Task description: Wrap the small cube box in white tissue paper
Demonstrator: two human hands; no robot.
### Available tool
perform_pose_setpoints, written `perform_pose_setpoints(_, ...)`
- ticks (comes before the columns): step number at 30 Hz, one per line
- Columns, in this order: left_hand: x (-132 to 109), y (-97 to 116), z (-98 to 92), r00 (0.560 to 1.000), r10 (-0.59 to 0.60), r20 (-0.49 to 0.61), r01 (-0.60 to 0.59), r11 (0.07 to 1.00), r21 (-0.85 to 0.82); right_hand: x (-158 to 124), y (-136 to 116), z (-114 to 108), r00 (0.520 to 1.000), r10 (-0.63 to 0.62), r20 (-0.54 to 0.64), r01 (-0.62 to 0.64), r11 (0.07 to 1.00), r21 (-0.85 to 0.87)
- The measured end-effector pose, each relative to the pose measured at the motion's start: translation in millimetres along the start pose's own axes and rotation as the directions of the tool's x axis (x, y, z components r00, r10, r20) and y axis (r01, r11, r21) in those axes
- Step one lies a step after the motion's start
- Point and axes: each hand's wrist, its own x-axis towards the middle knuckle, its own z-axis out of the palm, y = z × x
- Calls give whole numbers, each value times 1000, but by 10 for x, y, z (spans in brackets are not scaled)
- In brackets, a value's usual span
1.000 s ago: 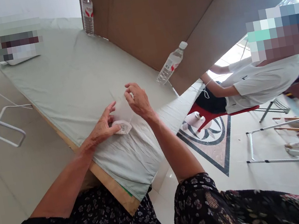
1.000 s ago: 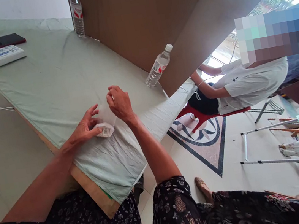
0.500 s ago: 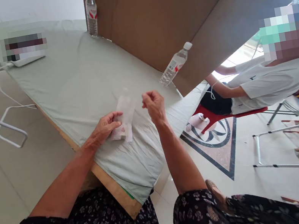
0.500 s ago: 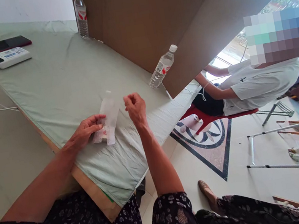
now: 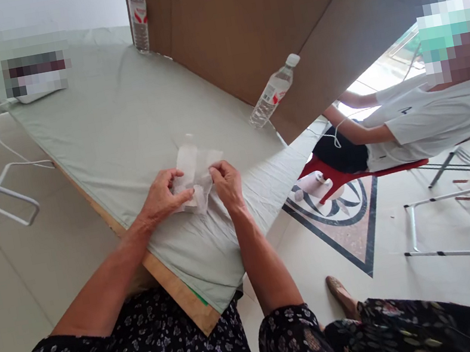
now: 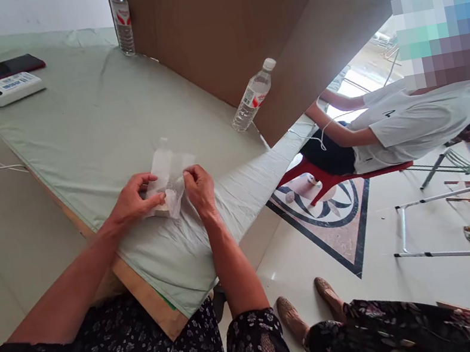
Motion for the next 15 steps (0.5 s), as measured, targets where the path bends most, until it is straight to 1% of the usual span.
perform_pose_setpoints(2,-15,6,-21,1000,10,-26,-8,999,53,-27,49,-38,999,18,-34,-15,997,82)
perform_pose_setpoints(5,-20,38,-86,999,4,-46,0,997,80,-41,85,-76,998,36,-56,-27,987,161)
perform_pose_setpoints(7,5,72,-151,994,-11,-104,21,995,97,-8,86,-97,998,42,-56,-31,981,190)
perform_pose_setpoints(10,90,108,-255,978,-31,-207,63,987,148,110,84,-134,997,18,-82,-3,983,183)
perform_pose_setpoints(12,160,100,-308,969,-46,-245,100,972,213,210,109,-153,993,11,-116,7,988,151)
perform_pose_setpoints(15,250,34,-343,961,-77,-264,167,926,340,325,199,-160,986,75,-146,-65,995,71)
